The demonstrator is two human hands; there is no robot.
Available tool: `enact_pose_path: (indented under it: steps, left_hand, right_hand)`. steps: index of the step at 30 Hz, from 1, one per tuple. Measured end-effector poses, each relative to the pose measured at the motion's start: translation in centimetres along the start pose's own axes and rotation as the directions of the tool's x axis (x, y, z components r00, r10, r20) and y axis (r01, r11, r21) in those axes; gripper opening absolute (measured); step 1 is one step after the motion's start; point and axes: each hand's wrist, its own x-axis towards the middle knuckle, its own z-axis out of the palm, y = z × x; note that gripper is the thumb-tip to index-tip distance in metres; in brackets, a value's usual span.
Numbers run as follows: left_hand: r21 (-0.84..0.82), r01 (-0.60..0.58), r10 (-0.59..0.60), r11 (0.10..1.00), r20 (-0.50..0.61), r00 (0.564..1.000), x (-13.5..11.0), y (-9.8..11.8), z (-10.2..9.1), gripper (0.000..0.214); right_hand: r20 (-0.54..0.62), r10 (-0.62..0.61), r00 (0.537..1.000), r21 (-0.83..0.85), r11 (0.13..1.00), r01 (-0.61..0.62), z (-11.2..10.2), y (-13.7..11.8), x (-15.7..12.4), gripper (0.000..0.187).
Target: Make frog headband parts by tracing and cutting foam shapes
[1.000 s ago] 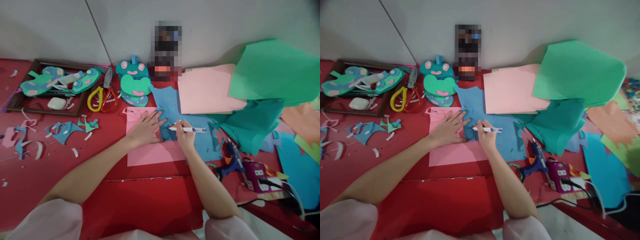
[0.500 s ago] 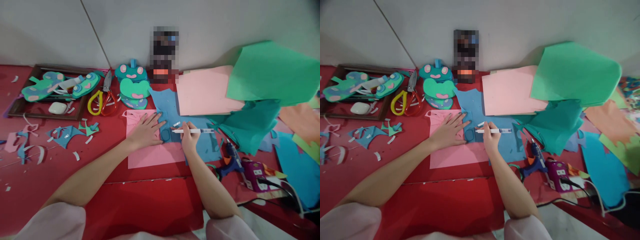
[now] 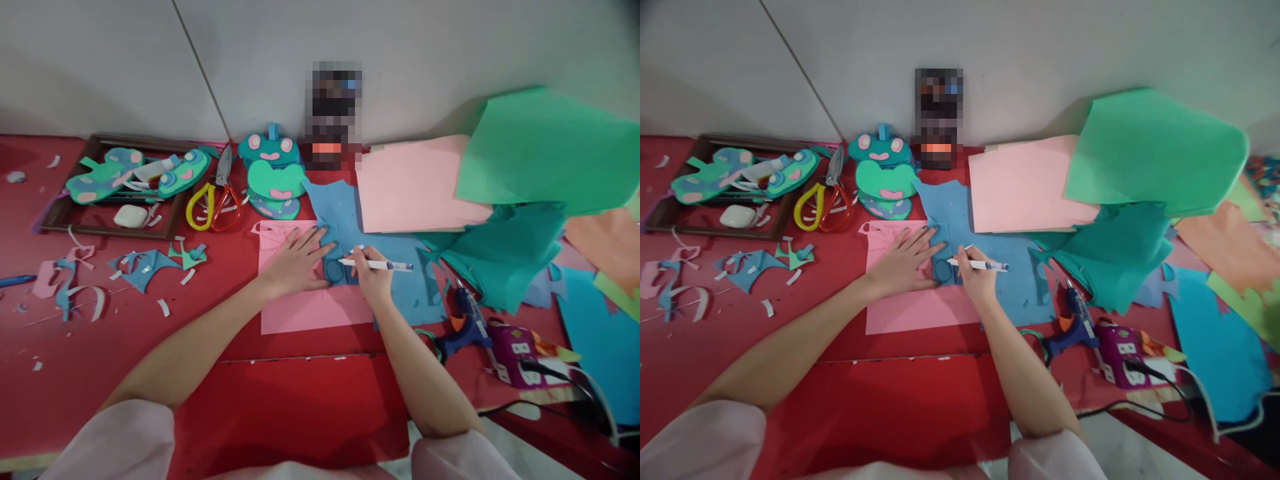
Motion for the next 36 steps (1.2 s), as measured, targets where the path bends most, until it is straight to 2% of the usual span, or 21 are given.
enact_pose_path:
  steps: [6, 12, 17, 22, 28, 36]
  left_hand:
    - [0.004, -0.007, 0.007, 1.0, -0.013, 1.0, -0.04, 0.0, -0.06, 0.083]
    - [0.006, -0.01, 0.01, 1.0, 0.0, 1.0, -0.07, 0.13, -0.35, 0.082]
    - [0.009, -0.007, 0.007, 1.0, 0.008, 1.0, -0.01, 0.16, -0.37, 0.082]
    - [0.013, -0.013, 0.013, 1.0, -0.004, 1.0, 0.0, 0.06, -0.21, 0.083]
    - [0.007, -0.01, 0.01, 1.0, -0.007, 1.0, -0.03, 0.03, -0.22, 0.083]
    - [0.005, -0.017, 0.017, 1.0, -0.008, 1.0, 0.02, -0.02, -0.12, 0.083]
  right_hand:
    - [0.018, 0.004, 1.0, -0.046, 0.999, -0.003, 0.08, 0.04, 0.0, 0.04]
    - [-0.029, -0.028, 0.999, -0.076, 0.997, 0.025, 0.21, 0.27, -0.1, 0.042]
    - [-0.037, -0.013, 0.999, -0.039, 0.999, 0.011, 0.35, 0.4, -0.03, 0.04]
    - [-0.087, 0.028, 0.996, 0.066, 0.998, -0.023, 0.3, 0.19, -0.15, 0.037]
    - [-0.014, 0.01, 1.0, 0.017, 1.0, -0.009, 0.08, 0.14, -0.16, 0.04]
    - [0.02, -0.054, 0.998, -0.109, 0.992, 0.055, 0.21, -0.23, -0.18, 0.042]
